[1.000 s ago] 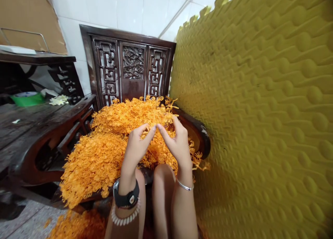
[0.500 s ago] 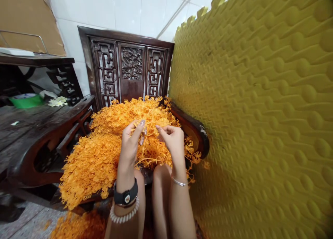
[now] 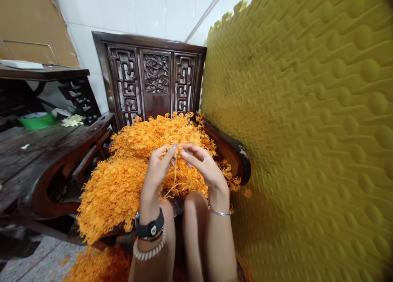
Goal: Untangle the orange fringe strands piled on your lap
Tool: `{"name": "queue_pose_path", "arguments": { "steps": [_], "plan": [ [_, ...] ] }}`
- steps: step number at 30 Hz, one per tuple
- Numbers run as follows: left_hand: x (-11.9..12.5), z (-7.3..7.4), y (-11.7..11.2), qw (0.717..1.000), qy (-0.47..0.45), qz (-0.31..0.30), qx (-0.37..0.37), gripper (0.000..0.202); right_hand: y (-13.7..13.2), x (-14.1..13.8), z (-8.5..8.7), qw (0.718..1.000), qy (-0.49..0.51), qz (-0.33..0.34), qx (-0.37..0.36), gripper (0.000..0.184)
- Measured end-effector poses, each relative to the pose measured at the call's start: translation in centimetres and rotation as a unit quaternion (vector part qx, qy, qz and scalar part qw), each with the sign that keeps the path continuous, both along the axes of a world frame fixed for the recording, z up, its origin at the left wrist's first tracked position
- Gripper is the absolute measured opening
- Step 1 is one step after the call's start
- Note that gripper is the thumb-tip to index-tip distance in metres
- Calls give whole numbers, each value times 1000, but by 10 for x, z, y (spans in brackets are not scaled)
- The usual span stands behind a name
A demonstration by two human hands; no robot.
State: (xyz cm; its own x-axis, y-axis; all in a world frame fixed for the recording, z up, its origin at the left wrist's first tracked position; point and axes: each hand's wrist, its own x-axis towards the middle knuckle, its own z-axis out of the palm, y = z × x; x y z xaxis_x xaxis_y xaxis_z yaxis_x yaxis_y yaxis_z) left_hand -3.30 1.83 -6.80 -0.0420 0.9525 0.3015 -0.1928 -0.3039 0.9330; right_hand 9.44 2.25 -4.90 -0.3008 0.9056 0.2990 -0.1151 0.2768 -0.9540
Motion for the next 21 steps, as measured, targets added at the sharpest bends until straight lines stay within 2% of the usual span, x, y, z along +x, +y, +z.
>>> {"name": "queue_pose_path", "arguments": {
  "steps": [2, 3, 6, 8, 12, 17, 21],
  "plan": [
    [1, 2, -2, 1000, 4, -23, 4, 31, 0, -2, 1, 999, 14, -49, 12, 14],
    [2, 2, -2, 999, -1, -34, 6, 31, 0, -2, 1, 998, 23, -54, 14, 20],
    [7, 2, -5, 995, -49, -90, -15, 29, 2, -3, -1, 997, 69, -2, -17, 41],
    [10, 3, -6, 987, -98, -116, -53, 27, 2, -2, -1, 992, 116, 30, -50, 47],
    [18, 4, -6, 970, -192, -115, -97, 25, 0, -7, 1, 977, 199, -9, -73, 42],
    [29, 7, -4, 946, -294, -117, -74, 26, 1, -25, 1, 960, 251, -100, -66, 35],
    [29, 4, -2, 941, -314, -118, -51, 30, 5, -30, -3, 956, 272, -103, -48, 43]
  ]
}}
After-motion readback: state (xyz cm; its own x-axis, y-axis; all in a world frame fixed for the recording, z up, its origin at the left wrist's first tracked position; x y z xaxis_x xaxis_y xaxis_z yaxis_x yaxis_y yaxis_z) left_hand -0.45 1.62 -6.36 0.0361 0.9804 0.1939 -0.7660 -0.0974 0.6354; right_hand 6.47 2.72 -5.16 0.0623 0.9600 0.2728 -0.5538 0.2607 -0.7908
